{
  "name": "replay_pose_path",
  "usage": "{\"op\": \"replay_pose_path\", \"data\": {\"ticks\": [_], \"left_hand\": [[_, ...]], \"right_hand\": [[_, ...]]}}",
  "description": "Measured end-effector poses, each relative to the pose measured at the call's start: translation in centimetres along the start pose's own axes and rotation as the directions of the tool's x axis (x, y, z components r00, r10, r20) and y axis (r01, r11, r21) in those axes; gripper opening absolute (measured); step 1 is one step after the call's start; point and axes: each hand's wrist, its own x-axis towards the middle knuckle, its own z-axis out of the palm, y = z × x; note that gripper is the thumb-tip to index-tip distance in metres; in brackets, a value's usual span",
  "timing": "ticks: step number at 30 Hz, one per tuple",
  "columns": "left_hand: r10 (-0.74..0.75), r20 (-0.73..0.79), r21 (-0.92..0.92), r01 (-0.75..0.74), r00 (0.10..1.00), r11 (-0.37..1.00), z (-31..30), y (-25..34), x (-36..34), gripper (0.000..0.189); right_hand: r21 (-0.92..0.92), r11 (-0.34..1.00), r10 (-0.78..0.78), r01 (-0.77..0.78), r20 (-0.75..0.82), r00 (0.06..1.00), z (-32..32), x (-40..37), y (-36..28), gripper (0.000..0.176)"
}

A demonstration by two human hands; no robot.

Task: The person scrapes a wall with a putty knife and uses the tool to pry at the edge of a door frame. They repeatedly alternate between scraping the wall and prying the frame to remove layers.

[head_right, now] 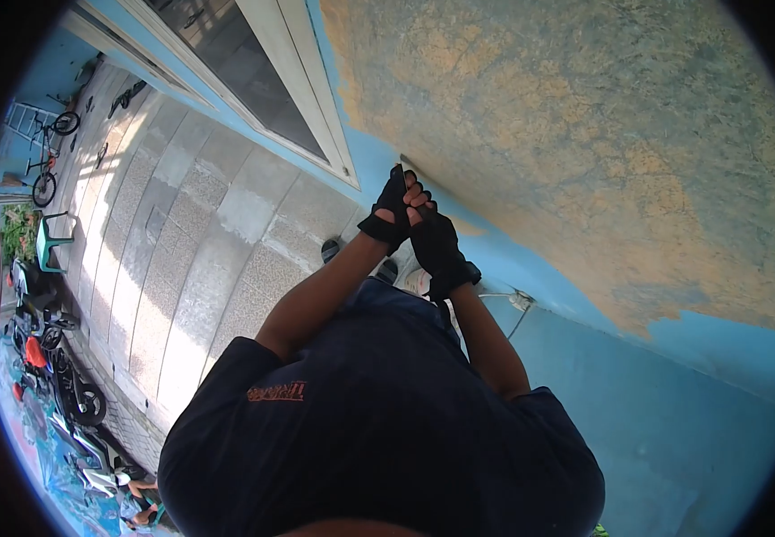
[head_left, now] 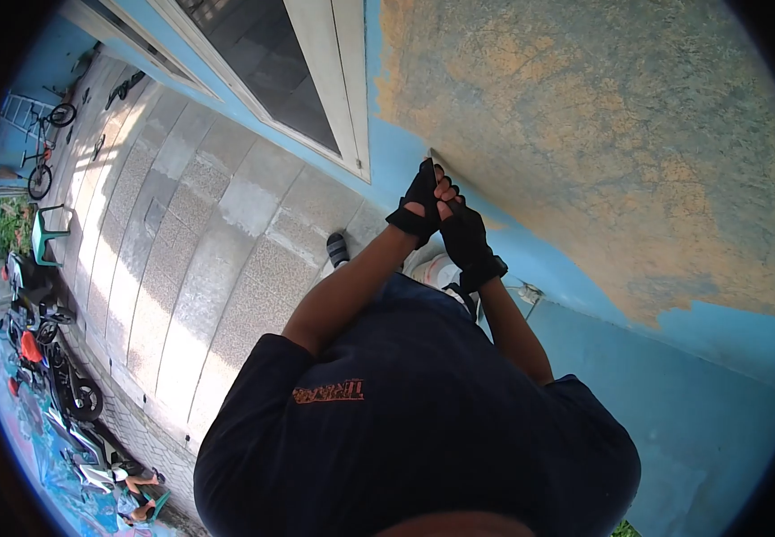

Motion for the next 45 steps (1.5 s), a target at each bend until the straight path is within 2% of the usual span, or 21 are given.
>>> {"op": "replay_pose_path", "data": {"ticks": [2, 5, 8, 9, 11, 14, 16, 17, 20, 22, 24, 26, 29, 32, 36, 38, 39, 41, 42, 44, 45], "left_hand": [[0.013, -0.021, -0.012, -0.013, 1.0, 1.0, 0.5, -0.3, -0.2, 0.042], [-0.01, -0.038, 0.034, 0.012, 0.999, 0.999, 1.4, -1.6, -0.3, 0.041], [-0.003, 0.003, -0.015, 0.003, 1.0, 1.0, 0.4, -0.6, 0.5, 0.043], [0.056, -0.059, 0.012, -0.056, 0.997, 0.998, 0.7, 0.1, 0.5, 0.043], [0.062, -0.072, -0.002, -0.063, 0.995, 0.998, 0.4, 0.7, 0.3, 0.044], [0.043, -0.08, -0.018, -0.044, 0.996, 0.999, 0.7, -0.2, -0.1, 0.045], [-0.025, -0.061, 0.003, 0.025, 0.998, 1.0, 0.9, -1.2, 0.1, 0.046], [-0.018, 0.022, -0.001, 0.018, 1.0, 1.0, 0.9, -1.1, 0.2, 0.044], [0.069, 0.021, -0.041, -0.068, 0.997, 0.997, 0.1, 0.8, 0.4, 0.042], [0.093, 0.028, -0.033, -0.092, 0.995, 0.995, -0.2, 1.2, 0.6, 0.04], [0.07, 0.004, -0.079, -0.07, 0.998, 0.994, 0.0, 0.7, 0.2, 0.04], [0.026, 0.029, -0.045, -0.024, 0.999, 0.999, 1.0, -0.5, 0.0, 0.04], [-0.016, 0.018, -0.05, 0.016, 1.0, 0.999, 1.4, -0.7, -0.2, 0.039], [-0.065, 0.021, -0.074, 0.067, 0.998, 0.995, 0.5, 0.1, -0.3, 0.04], [-0.034, -0.049, -0.06, 0.031, 0.998, 0.998, 2.1, -1.8, -0.3, 0.04], [-0.046, -0.064, -0.035, 0.043, 0.997, 0.998, 2.5, -1.8, -0.1, 0.04], [-0.024, -0.128, -0.048, 0.018, 0.991, 0.999, 2.8, -1.3, 0.0, 0.041], [0.014, -0.088, -0.094, -0.022, 0.996, 0.995, 1.4, 0.3, 0.4, 0.041], [0.062, -0.05, -0.142, -0.068, 0.997, 0.987, 1.4, 0.8, 0.5, 0.041], [0.058, -0.074, -0.135, -0.068, 0.996, 0.988, 1.6, 0.7, 0.3, 0.043], [0.011, -0.095, -0.107, -0.021, 0.995, 0.994, 2.3, 0.2, 0.1, 0.043]], "right_hand": [[-0.041, 0.999, 0.03, -0.03, -0.003, 1.0, 0.1, 0.0, 0.2, 0.021], [0.035, 0.992, 0.119, -0.121, 0.053, 0.992, -1.8, -0.7, -0.6, 0.022], [0.045, 0.999, 0.029, -0.032, 0.059, 0.998, -1.7, 0.5, -0.9, 0.023], [0.045, 0.998, 0.035, -0.037, 0.058, 0.998, -1.0, 1.0, -0.7, 0.023], [-0.083, 0.996, -0.039, 0.041, 0.022, 0.999, 0.3, 1.7, -0.1, 0.024], [0.005, 1.0, 0.021, -0.021, 0.003, 1.0, -0.7, 0.5, -1.3, 0.024], [-0.017, 0.997, 0.071, -0.071, 0.05, 0.996, -2.0, 0.1, -1.5, 0.023], [-0.042, 0.992, 0.125, -0.121, 0.094, 0.988, -2.2, 0.2, -1.5, 0.023], [-0.001, 0.999, 0.044, -0.044, 0.073, 0.996, -0.2, 1.6, -0.4, 0.023], [-0.029, 0.999, 0.045, -0.043, 0.049, 0.998, 0.4, 1.7, -0.9, 0.023], [-0.043, 0.998, 0.04, -0.039, 0.024, 0.999, 0.4, 1.4, -1.4, 0.023], [-0.063, 0.996, 0.058, -0.058, -0.014, 0.998, -1.1, 0.0, -1.8, 0.023], [-0.13, 0.987, 0.103, -0.093, 0.072, 0.992, -2.0, 0.2, -2.4, 0.024], [-0.115, 0.987, 0.121, -0.113, 0.068, 0.99, -0.8, -0.3, -1.6, 0.027], [-0.077, 0.983, 0.17, -0.165, 0.061, 0.984, -2.5, -0.7, -2.2, 0.026], [-0.083, 0.994, 0.078, -0.077, -0.002, 0.997, -2.5, -0.7, -1.9, 0.024], [-0.082, 0.993, 0.08, -0.08, -0.006, 0.997, -2.2, -0.2, -1.9, 0.024], [-0.142, 0.99, 0.024, -0.014, 0.071, 0.997, -1.2, 1.3, -2.0, 0.024], [-0.146, 0.989, 0.026, -0.015, 0.073, 0.997, -0.9, 1.2, -2.0, 0.024], [-0.157, 0.987, 0.032, -0.027, 0.028, 0.999, -0.3, 1.1, -1.9, 0.024], [-0.156, 0.987, 0.031, -0.026, 0.03, 0.999, -0.7, 0.8, -2.5, 0.024]]}}
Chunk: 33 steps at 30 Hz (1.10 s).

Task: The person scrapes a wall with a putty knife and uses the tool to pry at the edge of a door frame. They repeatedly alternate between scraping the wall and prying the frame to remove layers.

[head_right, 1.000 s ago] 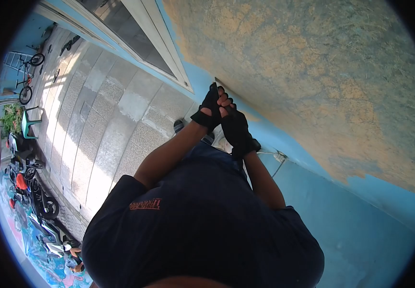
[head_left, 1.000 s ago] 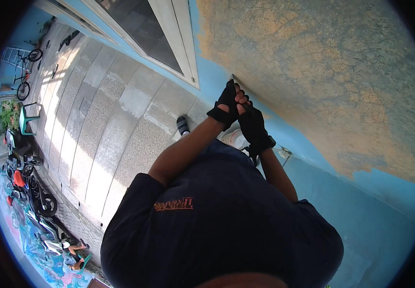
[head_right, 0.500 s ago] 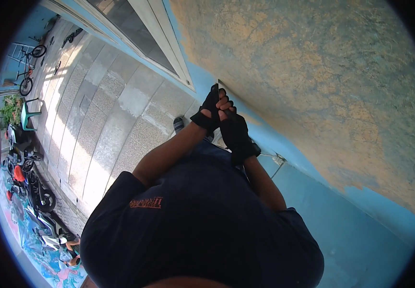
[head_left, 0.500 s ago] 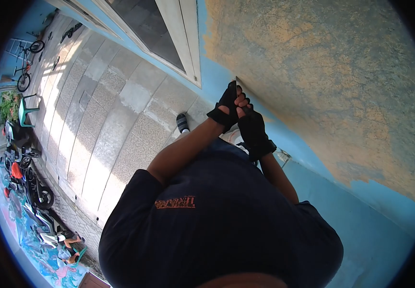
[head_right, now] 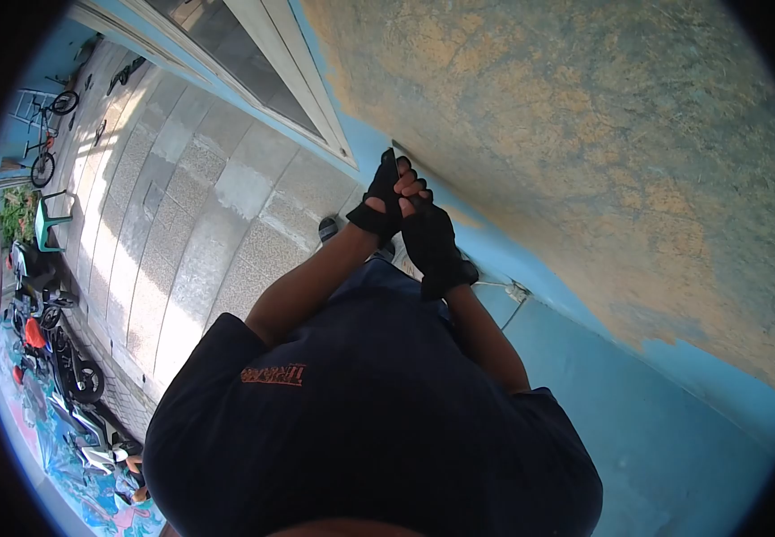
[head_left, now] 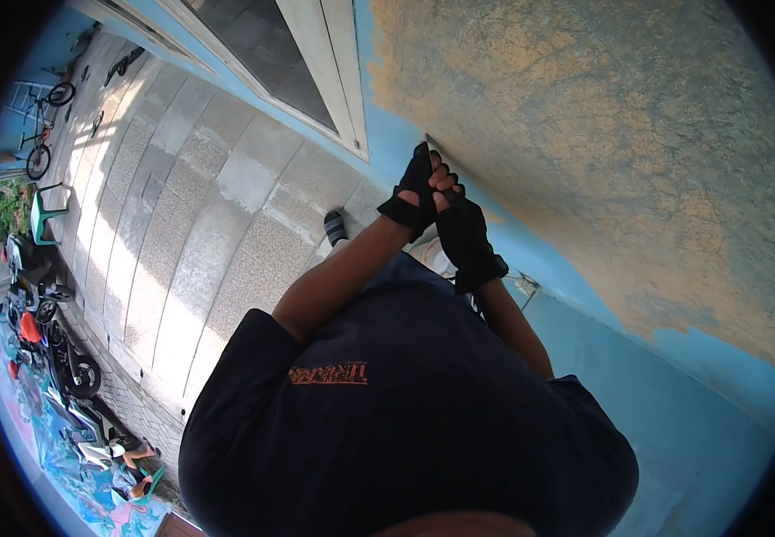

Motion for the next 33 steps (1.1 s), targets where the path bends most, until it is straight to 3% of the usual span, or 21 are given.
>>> {"op": "replay_pose_path", "data": {"ticks": [2, 5, 6, 8, 15, 18, 22, 24, 26, 28, 33], "left_hand": [[-0.032, 0.007, 0.046, 0.031, 0.999, 0.998, 0.4, -1.1, -0.3, 0.043], [-0.027, 0.05, 0.058, 0.024, 0.998, 0.998, -0.6, 0.6, 0.1, 0.04], [0.017, 0.151, -0.041, -0.011, 0.988, 0.999, -1.0, 0.9, 0.1, 0.039], [0.02, 0.133, -0.045, -0.014, 0.991, 0.999, -1.7, 0.9, 0.3, 0.039], [-0.063, 0.127, 0.065, 0.055, 0.99, 0.996, -1.6, 0.4, 0.3, 0.04], [0.053, 0.079, -0.037, -0.05, 0.995, 0.998, -1.8, 1.1, 0.6, 0.042], [-0.052, 0.156, 0.031, 0.047, 0.986, 0.998, -1.9, 0.6, 0.4, 0.044], [-0.031, 0.16, 0.034, 0.026, 0.987, 0.999, -1.8, 0.4, 0.6, 0.044], [-0.021, 0.153, 0.035, 0.016, 0.988, 0.999, -2.1, 1.0, 0.5, 0.043], [0.069, 0.136, -0.055, -0.062, 0.988, 0.997, -2.1, 2.3, 0.6, 0.044], [-0.015, 0.129, -0.04, 0.02, 0.991, 0.999, -1.3, 0.5, 0.1, 0.044]], "right_hand": [[0.086, 0.992, 0.094, -0.097, 0.034, 0.995, -1.5, -0.8, -1.1, 0.025], [0.08, 0.994, 0.069, -0.079, 0.115, 0.991, -0.9, 0.3, -0.8, 0.025], [0.075, 0.994, 0.075, -0.084, 0.119, 0.99, -0.4, 0.4, -0.5, 0.025], [0.035, 0.998, 0.056, -0.057, 0.042, 0.998, 0.9, 0.6, -0.2, 0.026], [0.083, 0.995, 0.046, -0.051, 0.06, 0.997, -0.2, 0.2, 0.4, 0.025], [0.048, 0.999, 0.003, -0.007, 0.074, 0.997, 0.8, 1.4, 0.4, 0.026], [0.079, 0.994, 0.068, -0.073, 0.06, 0.996, 0.1, -0.2, 0.1, 0.028], [0.068, 0.996, 0.06, -0.062, 0.044, 0.997, -0.3, 0.2, -0.2, 0.028], [0.085, 0.989, 0.111, -0.123, 0.139, 0.984, -0.5, 1.0, -1.1, 0.029], [0.044, 0.995, 0.086, -0.09, 0.093, 0.992, 1.3, 1.8, -0.7, 0.028], [0.071, 0.996, 0.062, -0.061, -0.006, 0.998, 0.3, -0.3, -0.1, 0.026]]}}
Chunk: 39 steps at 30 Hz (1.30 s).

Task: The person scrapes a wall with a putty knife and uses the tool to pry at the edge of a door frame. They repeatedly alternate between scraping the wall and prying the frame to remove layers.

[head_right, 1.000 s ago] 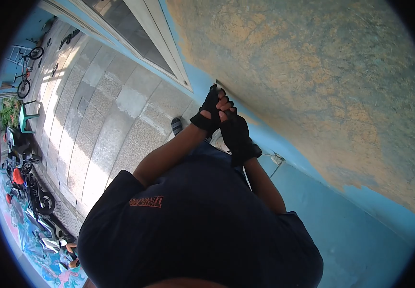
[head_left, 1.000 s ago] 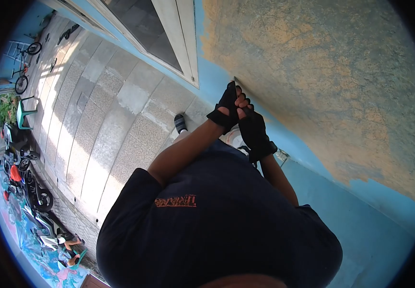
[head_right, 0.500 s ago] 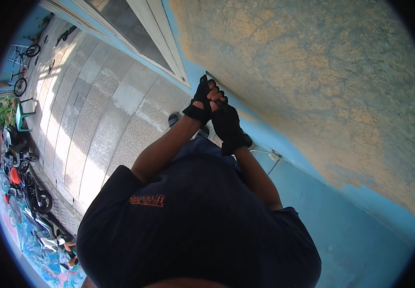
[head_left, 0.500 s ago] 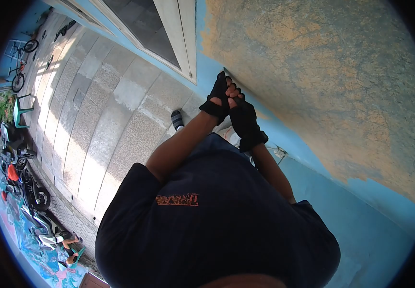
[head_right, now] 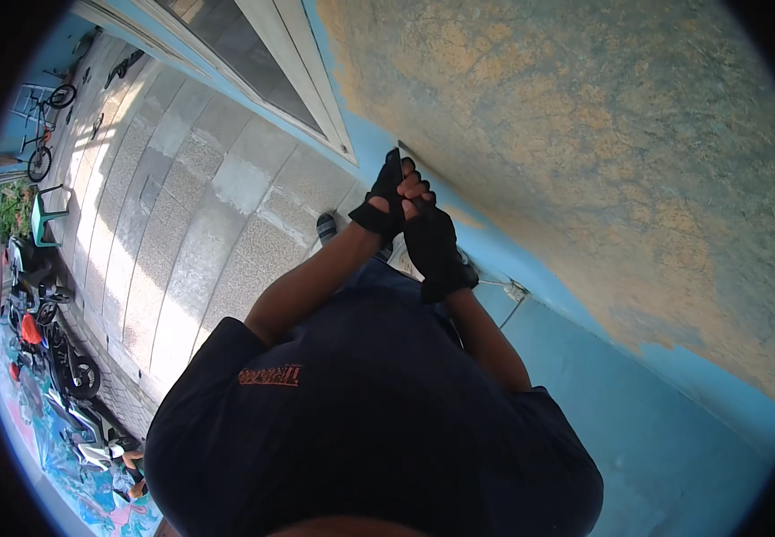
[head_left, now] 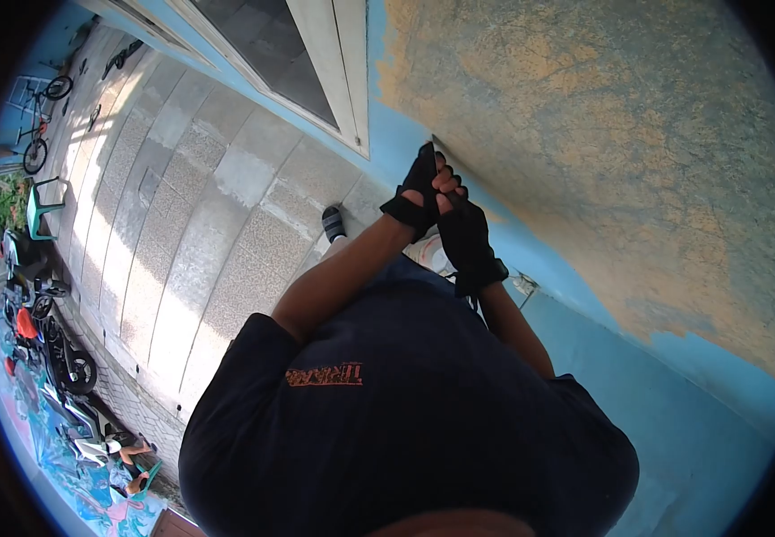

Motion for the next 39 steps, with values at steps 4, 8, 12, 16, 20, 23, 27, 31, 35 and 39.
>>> {"op": "replay_pose_path", "data": {"ticks": [4, 8, 12, 16, 20, 23, 27, 31, 35, 39], "left_hand": [[-0.031, -0.004, 0.05, 0.031, 1.0, 0.998, -0.4, 0.6, 0.3, 0.047], [0.027, 0.017, 0.012, -0.027, 1.0, 1.0, -1.2, 2.2, 0.5, 0.045], [0.0, -0.091, 0.076, 0.007, 0.996, 0.997, -0.1, -1.1, -0.1, 0.044], [-0.014, -0.172, 0.138, 0.038, 0.985, 0.99, 0.5, 0.4, -0.2, 0.044], [0.058, -0.299, 0.158, -0.01, 0.952, 0.987, 0.9, 0.7, 0.3, 0.043], [0.005, -0.234, 0.136, 0.028, 0.972, 0.99, 0.1, -0.6, 0.2, 0.044], [0.001, -0.221, 0.139, 0.031, 0.975, 0.99, -0.7, 0.5, 0.4, 0.045], [0.057, -0.166, 0.049, -0.049, 0.984, 0.998, -1.2, 1.6, 0.6, 0.047], [-0.016, -0.152, 0.096, 0.031, 0.988, 0.995, -1.2, -0.9, 0.0, 0.049], [0.026, -0.25, 0.163, 0.015, 0.968, 0.987, -0.9, -0.2, 0.1, 0.047]], "right_hand": [[0.009, 0.997, 0.076, -0.076, 0.06, 0.995, -0.1, 0.9, -0.3, 0.025], [0.027, 1.0, 0.004, -0.004, 0.011, 1.0, 2.0, 1.7, 0.1, 0.026], [0.002, 0.999, 0.052, -0.052, 0.006, 0.999, 0.0, -0.4, 0.7, 0.026], [-0.011, 0.999, 0.048, -0.047, 0.047, 0.998, 0.7, 0.1, 0.5, 0.025], [0.036, 0.998, 0.053, -0.053, -0.016, 0.998, 1.4, 0.6, 0.6, 0.025], [0.009, 0.999, 0.049, -0.049, 0.014, 0.999, 0.0, -0.4, 1.2, 0.024], [-0.018, 0.999, 0.037, -0.036, 0.095, 0.995, 0.4, 0.7, 1.0, 0.024], [-0.002, 1.0, 0.018, -0.018, 0.046, 0.999, 1.7, 1.6, 1.0, 0.023], [-0.01, 0.999, 0.044, -0.044, 0.006, 0.999, 0.9, -0.8, 2.6, 0.022], [0.002, 1.0, 0.03, -0.03, 0.042, 0.999, 1.2, 0.3, 2.4, 0.024]]}}
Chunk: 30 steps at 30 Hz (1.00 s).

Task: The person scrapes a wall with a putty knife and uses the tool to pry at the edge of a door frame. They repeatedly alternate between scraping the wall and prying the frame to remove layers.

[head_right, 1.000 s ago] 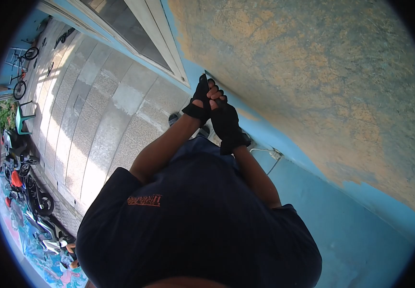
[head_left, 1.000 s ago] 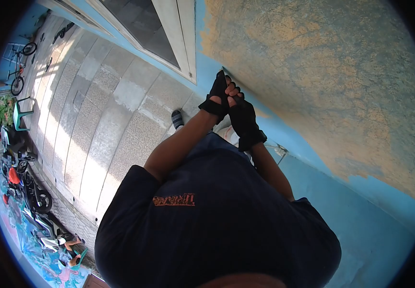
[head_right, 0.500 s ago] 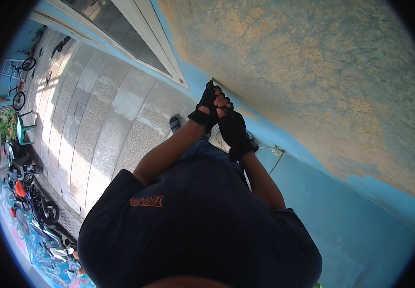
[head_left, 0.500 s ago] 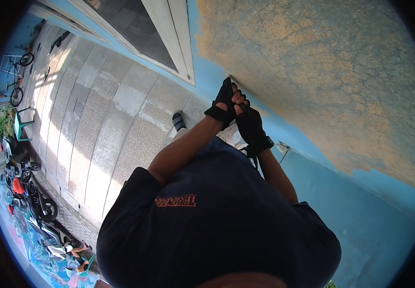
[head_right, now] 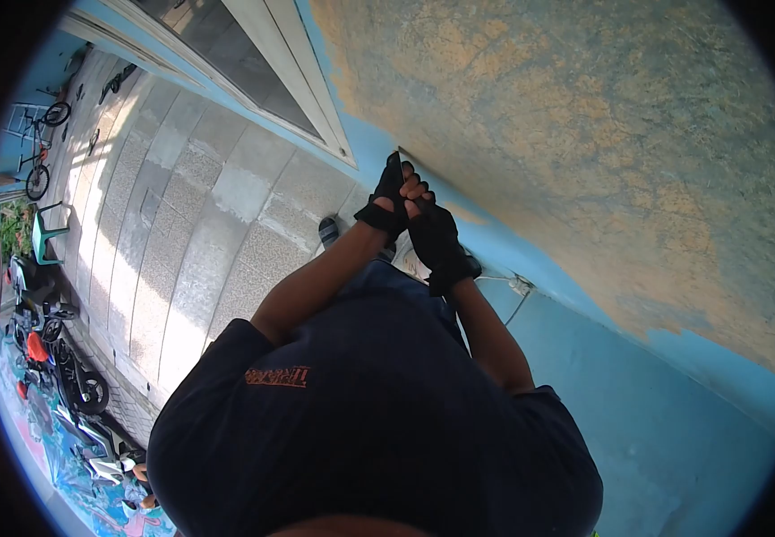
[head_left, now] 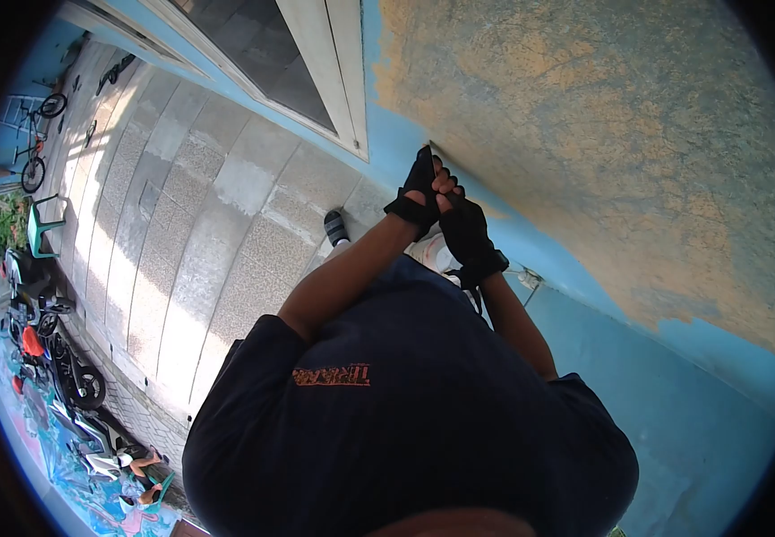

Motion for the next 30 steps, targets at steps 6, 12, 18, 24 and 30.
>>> {"op": "replay_pose_path", "data": {"ticks": [6, 12, 18, 24, 30], "left_hand": [[0.029, -0.037, -0.079, -0.032, 0.999, 0.996, -0.6, 0.2, 0.6, 0.048], [0.03, 0.008, -0.086, -0.03, 1.0, 0.996, -2.0, 2.4, 1.3, 0.048], [0.1, -0.138, 0.03, -0.096, 0.985, 0.995, -0.2, 4.0, 0.6, 0.048], [0.104, -0.248, 0.171, -0.062, 0.963, 0.983, 1.5, 2.0, -1.4, 0.048], [0.085, -0.086, 0.265, -0.06, 0.993, 0.962, 0.4, 2.1, -3.1, 0.041]], "right_hand": [[-0.001, 1.0, 0.017, -0.017, -0.011, 1.0, 0.2, 0.1, 0.1, 0.025], [0.026, 1.0, 0.011, -0.013, 0.068, 0.998, 0.9, 1.7, -0.6, 0.029], [0.117, 0.99, 0.058, -0.073, 0.123, 0.991, 2.6, 2.9, -0.1, 0.03], [0.289, 0.957, 0.002, -0.031, 0.1, 0.995, 0.0, 0.0, -1.1, 0.023], [0.458, 0.85, 0.147, -0.262, 0.271, 0.951, -0.7, -0.9, -2.4, 0.024]]}}
